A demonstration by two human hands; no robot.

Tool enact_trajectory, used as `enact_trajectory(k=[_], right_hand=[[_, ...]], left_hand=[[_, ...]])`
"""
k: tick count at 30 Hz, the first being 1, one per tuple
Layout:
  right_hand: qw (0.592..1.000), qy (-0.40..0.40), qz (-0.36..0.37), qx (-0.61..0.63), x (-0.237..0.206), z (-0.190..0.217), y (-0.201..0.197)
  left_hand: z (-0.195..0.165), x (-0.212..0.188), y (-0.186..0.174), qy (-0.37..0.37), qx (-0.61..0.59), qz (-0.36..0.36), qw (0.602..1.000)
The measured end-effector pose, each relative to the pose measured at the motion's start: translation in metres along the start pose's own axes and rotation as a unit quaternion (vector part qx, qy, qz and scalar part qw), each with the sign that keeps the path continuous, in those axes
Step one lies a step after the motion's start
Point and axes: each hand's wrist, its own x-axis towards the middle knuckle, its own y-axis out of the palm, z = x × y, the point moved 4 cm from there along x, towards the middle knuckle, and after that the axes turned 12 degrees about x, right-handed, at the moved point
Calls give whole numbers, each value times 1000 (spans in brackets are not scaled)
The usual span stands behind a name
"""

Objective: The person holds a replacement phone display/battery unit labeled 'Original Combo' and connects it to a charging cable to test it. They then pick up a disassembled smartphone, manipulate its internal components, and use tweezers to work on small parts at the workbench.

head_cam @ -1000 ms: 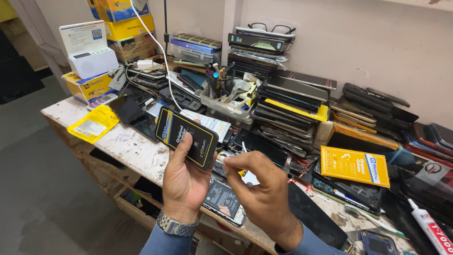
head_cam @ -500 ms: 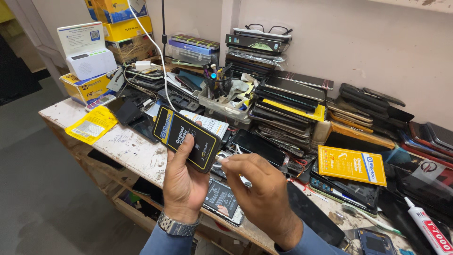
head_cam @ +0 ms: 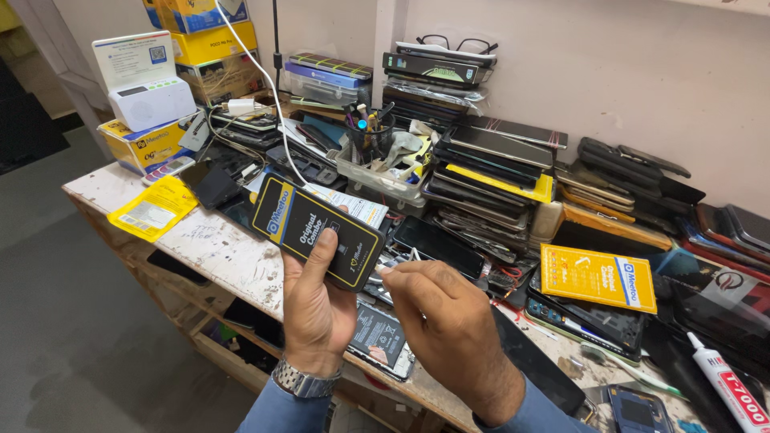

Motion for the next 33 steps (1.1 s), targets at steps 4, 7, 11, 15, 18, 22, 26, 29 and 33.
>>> enact_trajectory(k=[4, 7, 11, 15, 18, 22, 26, 29, 33], right_hand=[[1000, -5, -12, 4, -3, -5, 5], [1000, 5, -10, 9, -6, -10, 7], [997, 69, 0, 25, -9, -18, 8], [998, 52, 29, -13, -22, -21, -9], [997, 50, 36, -53, -47, -28, -37], [986, 83, 12, -141, -90, -55, -83], [974, 109, -41, -196, -121, -82, -125], [969, 143, -49, -196, -133, -94, -154], [956, 210, -74, -190, -141, -107, -168]], left_hand=[[3, 1, -3, 4, 6, 8, 1000], [6, 1, -5, 2, 10, 6, 1000], [10, 4, -8, -8, 33, 4, 999], [12, 6, -5, -5, 63, 45, 997], [16, 8, -4, -6, 67, 82, 994], [29, 15, 3, 8, 118, 122, 985], [54, 24, 23, -5, 168, 194, 966], [78, 28, 45, -36, 195, 259, 945], [112, 36, 78, -66, 195, 344, 916]])
